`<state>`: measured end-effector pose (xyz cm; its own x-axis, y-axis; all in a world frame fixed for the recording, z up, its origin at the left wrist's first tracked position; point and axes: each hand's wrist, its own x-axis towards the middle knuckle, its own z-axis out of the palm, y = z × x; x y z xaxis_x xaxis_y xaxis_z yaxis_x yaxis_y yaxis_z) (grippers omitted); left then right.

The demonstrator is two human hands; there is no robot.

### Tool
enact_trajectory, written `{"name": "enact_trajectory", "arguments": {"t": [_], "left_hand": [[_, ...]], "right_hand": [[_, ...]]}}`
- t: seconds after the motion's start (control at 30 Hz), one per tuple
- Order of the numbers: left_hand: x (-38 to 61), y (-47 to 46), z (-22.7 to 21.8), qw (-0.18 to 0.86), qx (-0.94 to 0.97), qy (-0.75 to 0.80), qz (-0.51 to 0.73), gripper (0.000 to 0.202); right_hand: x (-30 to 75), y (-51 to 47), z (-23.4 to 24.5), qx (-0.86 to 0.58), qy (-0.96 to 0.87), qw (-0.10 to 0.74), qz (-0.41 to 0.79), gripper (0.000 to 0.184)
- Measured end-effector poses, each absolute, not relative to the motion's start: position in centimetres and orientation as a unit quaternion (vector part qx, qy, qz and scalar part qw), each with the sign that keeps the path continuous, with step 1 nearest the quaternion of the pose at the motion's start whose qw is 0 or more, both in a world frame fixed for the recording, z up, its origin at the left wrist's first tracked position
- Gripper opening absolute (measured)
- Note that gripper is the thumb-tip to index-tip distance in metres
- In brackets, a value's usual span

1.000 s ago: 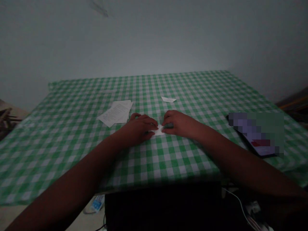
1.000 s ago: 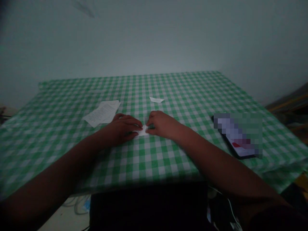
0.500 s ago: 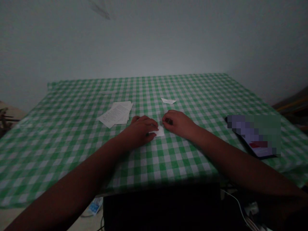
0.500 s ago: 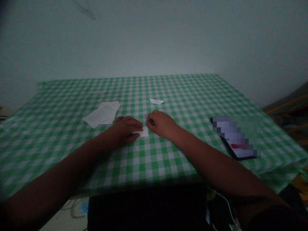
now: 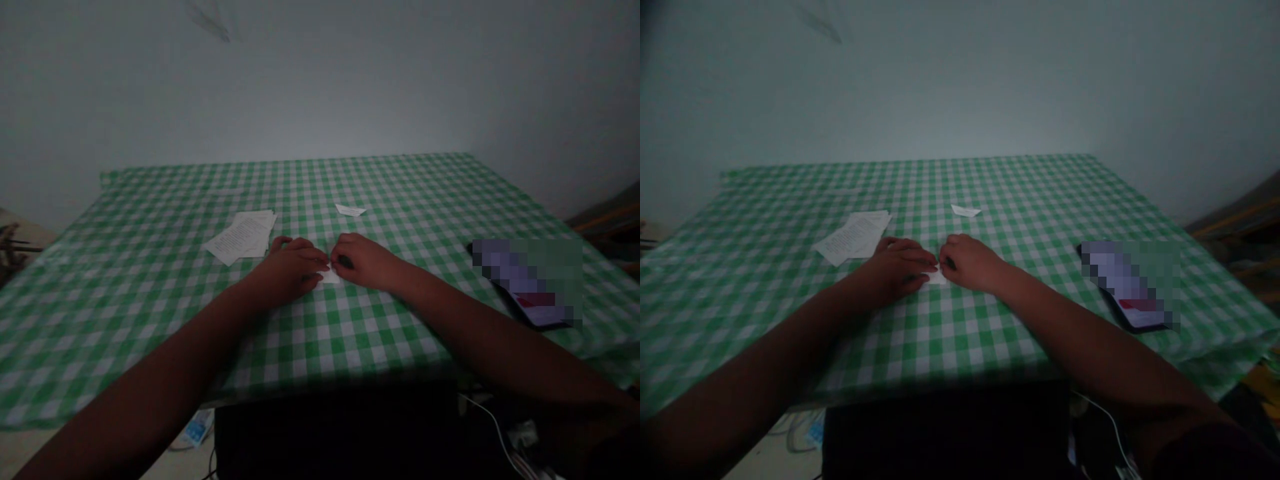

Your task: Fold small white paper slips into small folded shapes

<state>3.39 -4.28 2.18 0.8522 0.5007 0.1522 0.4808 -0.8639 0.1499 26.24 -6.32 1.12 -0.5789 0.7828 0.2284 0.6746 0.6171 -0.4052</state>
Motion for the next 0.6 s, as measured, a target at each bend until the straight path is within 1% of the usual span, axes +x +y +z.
{"name": "enact_trajectory", "arguments": {"t": [0.17,0.27,0.4,0.53,0.6], "left_hand": [[3.5,-4.9,2.6,-0.007,0.958,0.271,0.096,0.019],[3.8,-5.2,2.6,-0.014,0.95,0.296,0.1,0.019],[3.9,-5.1,2.3,0.02,0.943,0.32,0.091,0.02],[3.5,-4.5,1.9,0.079,0.947,0.3,0.083,0.021],[3.4,-4.2,1.8,0.098,0.947,0.293,0.086,0.021]], "right_hand": [[25.9,-7.0,1.4,-0.425,-0.873,0.181,0.158,0.006],[25.8,-7.4,1.5,-0.419,-0.874,0.183,0.166,0.006],[25.8,-7.8,1.9,-0.392,-0.883,0.184,0.181,0.008],[26.0,-7.8,2.1,-0.356,-0.894,0.183,0.2,0.011],[26.2,-7.6,2.1,-0.37,-0.888,0.192,0.196,0.011]]}}
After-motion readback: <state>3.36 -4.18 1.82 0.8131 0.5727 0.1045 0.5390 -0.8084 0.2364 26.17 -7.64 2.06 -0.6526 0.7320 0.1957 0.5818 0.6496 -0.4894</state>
